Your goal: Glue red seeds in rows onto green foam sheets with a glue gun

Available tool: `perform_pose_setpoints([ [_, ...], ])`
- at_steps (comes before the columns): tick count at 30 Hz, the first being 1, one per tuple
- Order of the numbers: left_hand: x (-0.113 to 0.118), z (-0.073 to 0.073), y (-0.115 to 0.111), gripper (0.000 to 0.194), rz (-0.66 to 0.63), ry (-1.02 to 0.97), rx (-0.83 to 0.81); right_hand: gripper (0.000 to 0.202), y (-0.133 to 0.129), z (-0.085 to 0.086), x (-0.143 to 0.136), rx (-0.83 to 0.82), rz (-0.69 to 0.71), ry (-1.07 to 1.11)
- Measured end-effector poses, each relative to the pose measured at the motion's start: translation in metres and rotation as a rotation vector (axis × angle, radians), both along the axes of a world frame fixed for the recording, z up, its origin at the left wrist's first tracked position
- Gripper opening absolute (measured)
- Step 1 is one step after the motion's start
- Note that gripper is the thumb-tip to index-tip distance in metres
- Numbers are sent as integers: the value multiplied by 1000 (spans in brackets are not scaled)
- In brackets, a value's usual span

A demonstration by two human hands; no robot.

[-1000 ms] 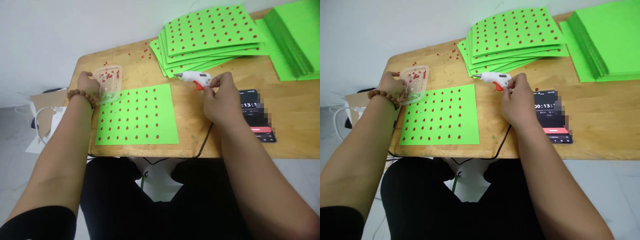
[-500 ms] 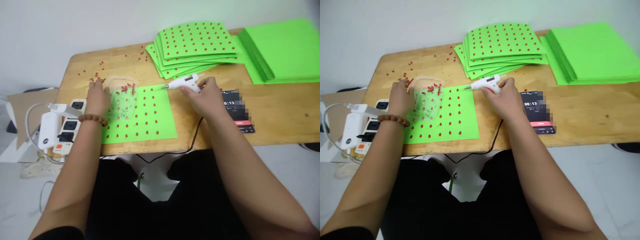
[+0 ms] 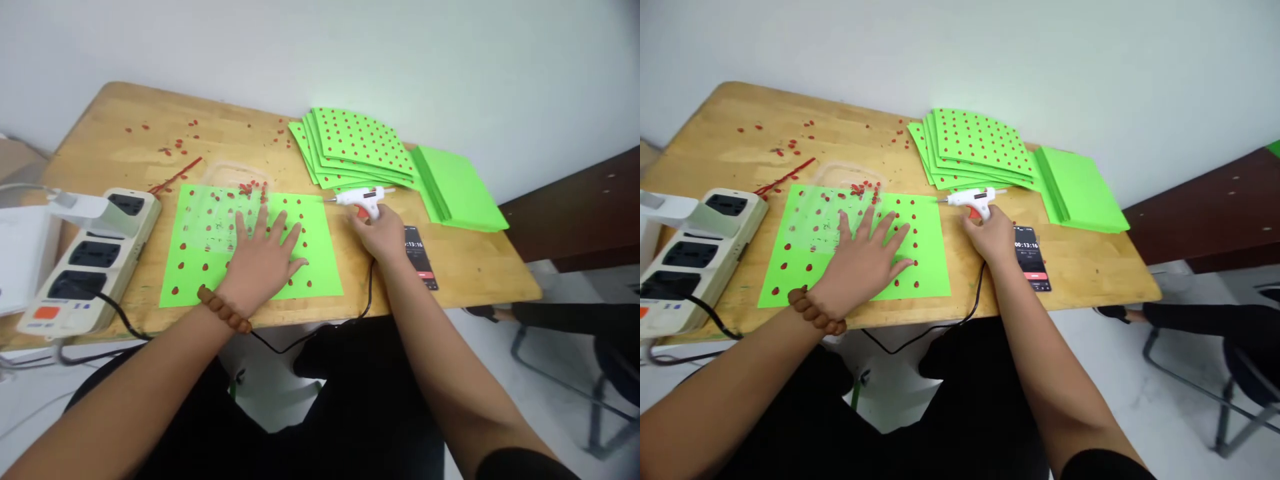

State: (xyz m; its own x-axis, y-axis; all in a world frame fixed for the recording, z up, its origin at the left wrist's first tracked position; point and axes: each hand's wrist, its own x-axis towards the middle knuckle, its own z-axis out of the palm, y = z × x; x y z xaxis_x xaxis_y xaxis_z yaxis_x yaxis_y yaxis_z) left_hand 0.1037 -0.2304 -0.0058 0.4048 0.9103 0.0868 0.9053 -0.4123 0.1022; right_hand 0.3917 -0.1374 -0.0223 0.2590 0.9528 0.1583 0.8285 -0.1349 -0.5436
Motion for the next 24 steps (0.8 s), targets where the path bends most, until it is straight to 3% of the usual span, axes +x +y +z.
perform_pose_setpoints([
  [5, -11, -5, 9, 66, 69, 12, -84, 39, 22, 0, -5, 42, -18, -171],
  [11, -8, -2, 7, 65, 58, 11, -103, 36, 20, -11, -11, 81, 0, -208],
  [20, -6, -3, 7, 66, 92, -183, -147, 26, 32, -28, 7, 168, 50, -333],
  [24, -7, -2, 6, 64, 85, -199, -157, 24, 32, -28, 10, 152, 82, -329],
])
